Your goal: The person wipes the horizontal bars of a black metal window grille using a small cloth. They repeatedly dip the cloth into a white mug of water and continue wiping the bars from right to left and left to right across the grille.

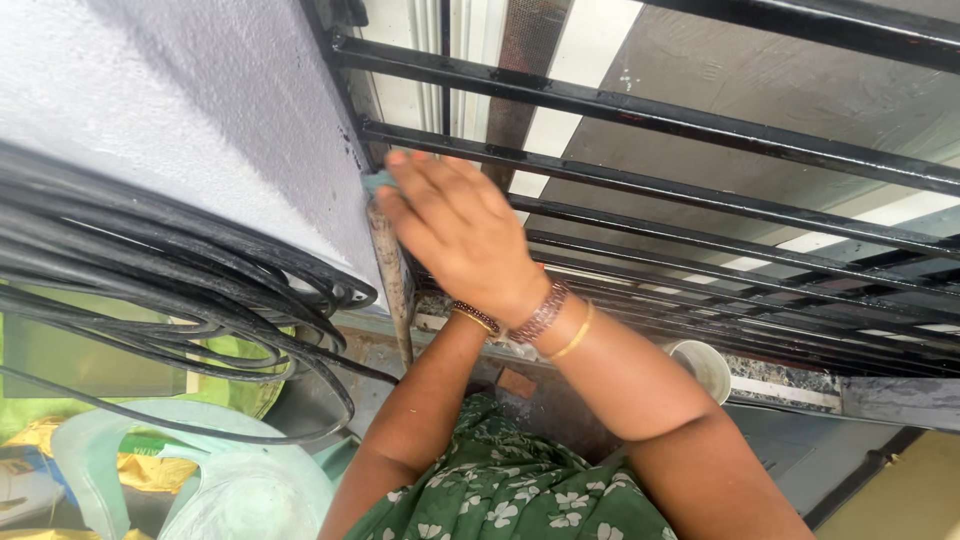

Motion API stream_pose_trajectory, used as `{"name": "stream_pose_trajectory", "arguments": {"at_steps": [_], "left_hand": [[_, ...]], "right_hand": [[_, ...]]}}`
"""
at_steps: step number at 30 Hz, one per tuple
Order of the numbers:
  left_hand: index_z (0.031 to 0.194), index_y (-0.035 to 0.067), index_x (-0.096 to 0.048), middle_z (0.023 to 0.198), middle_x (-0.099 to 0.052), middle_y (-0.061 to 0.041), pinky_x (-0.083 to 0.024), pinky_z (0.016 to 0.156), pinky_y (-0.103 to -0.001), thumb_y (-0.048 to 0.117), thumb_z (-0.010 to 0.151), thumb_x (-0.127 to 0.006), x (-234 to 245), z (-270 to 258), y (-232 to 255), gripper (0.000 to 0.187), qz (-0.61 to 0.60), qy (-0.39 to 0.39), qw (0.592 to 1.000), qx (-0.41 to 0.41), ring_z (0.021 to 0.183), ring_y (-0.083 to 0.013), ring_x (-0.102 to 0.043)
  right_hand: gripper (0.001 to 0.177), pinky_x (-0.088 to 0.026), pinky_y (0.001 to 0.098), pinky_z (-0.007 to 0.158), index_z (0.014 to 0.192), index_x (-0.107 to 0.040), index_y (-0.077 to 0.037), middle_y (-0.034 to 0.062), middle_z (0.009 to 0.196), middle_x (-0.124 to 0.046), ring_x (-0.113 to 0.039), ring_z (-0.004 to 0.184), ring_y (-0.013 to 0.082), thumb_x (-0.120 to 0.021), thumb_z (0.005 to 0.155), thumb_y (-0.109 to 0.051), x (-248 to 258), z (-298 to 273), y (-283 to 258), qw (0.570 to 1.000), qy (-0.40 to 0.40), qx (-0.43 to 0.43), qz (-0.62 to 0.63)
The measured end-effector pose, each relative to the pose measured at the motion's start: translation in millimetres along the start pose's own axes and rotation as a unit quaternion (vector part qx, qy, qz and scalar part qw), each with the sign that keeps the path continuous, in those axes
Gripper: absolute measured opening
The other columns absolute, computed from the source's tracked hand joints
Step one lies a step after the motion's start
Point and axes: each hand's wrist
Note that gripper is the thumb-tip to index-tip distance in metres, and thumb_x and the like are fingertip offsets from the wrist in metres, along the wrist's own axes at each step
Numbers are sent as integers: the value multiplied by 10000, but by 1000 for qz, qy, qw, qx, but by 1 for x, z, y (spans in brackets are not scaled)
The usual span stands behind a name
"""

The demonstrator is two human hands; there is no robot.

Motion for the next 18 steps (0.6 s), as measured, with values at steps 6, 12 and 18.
{"name": "stream_pose_trajectory", "arguments": {"at_steps": [6, 12, 18], "left_hand": [[1332, 138, -500, 1291, -547, -22, -381, 1041, -436, 360, 1072, -477, -8, 0, -13, 343, -896, -38, 441, 24, 1174, -191, -526], [937, 172, -733, 911, -665, -13, -425, 841, -434, 342, 912, -637, -74, 13, -55, 197, -961, 144, 169, 162, 848, -231, -606], [750, 183, -637, 860, -649, -32, -419, 797, -452, 334, 875, -630, -86, 24, -65, 196, -955, 162, 168, 184, 820, -254, -599]], "right_hand": [[374, -458, 463, 1173, 1329, -662, -42, 127, 1475, -576, -588, 1346, 289, -662, 960, -105, 16, -13, 6, 1000, 16, -2, -11], [195, -427, 442, 1103, 1061, -788, -147, 22, 1284, -711, -638, 1176, 222, -818, 908, -29, 81, -77, 29, 980, 47, -96, -167], [202, -503, 338, 1053, 1095, -758, -103, 43, 1282, -730, -611, 1127, 253, -813, 933, 4, 101, -80, 6, 977, 77, -179, -83]]}}
Point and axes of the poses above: each hand's wrist, its own z-axis towards the middle knuckle, its own x-axis out of the back of the hand, y = z × x
